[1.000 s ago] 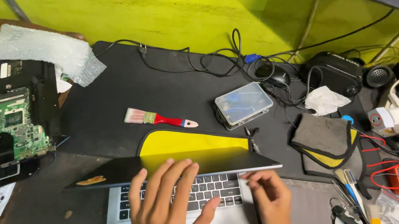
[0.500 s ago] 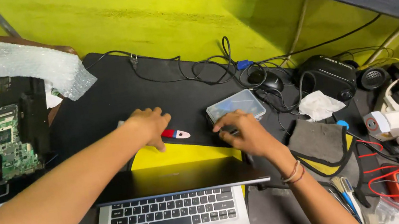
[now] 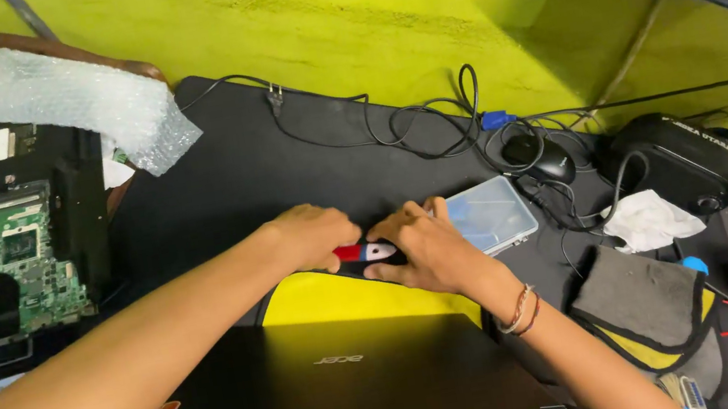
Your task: Disassembling, inspecting internal components, and testing a laptop on a repair bench.
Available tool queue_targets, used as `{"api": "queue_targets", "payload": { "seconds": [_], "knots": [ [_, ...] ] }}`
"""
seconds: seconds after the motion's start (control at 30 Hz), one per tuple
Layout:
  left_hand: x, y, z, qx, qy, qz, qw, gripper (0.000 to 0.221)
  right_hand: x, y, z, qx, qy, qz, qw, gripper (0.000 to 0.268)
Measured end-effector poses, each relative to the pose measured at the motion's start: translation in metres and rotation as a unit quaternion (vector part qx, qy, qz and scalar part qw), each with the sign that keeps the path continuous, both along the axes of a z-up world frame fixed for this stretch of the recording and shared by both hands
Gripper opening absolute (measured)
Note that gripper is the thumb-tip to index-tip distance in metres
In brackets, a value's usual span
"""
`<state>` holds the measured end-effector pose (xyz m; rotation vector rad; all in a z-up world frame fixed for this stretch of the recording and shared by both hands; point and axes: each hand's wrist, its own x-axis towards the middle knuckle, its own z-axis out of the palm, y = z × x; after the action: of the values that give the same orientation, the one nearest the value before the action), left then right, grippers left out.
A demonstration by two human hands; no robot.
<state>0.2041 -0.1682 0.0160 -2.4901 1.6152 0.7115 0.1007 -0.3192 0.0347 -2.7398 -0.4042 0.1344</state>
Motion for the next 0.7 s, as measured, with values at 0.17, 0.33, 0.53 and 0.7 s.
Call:
{"api": "queue_targets", "payload": {
  "seconds": [0.17,0.33,0.53,0.7],
  "knots": [
    [-0.006,-0.045,0.008,-0.117,-0.11,-0.088,0.983,0.021,-0.015,-0.013,0.015,0.044,0.009,-0.071,0.996,0.036],
    [-0.031,-0.098,0.04,-0.213,-0.153,-0.092,0.961,0.063,-0.076,-0.055,0.036,0.114,0.054,-0.251,0.96,0.036],
    [-0.056,-0.143,0.028,0.091,-0.035,0.048,0.994,0.112,-0.169,-0.082,0.033,0.154,0.052,-0.444,0.881,0.033],
    [-0.075,-0.162,0.03,0.109,-0.049,0.084,0.989,0.124,-0.228,-0.08,0.008,0.215,0.011,-0.545,0.81,0.02]
  ]
}}
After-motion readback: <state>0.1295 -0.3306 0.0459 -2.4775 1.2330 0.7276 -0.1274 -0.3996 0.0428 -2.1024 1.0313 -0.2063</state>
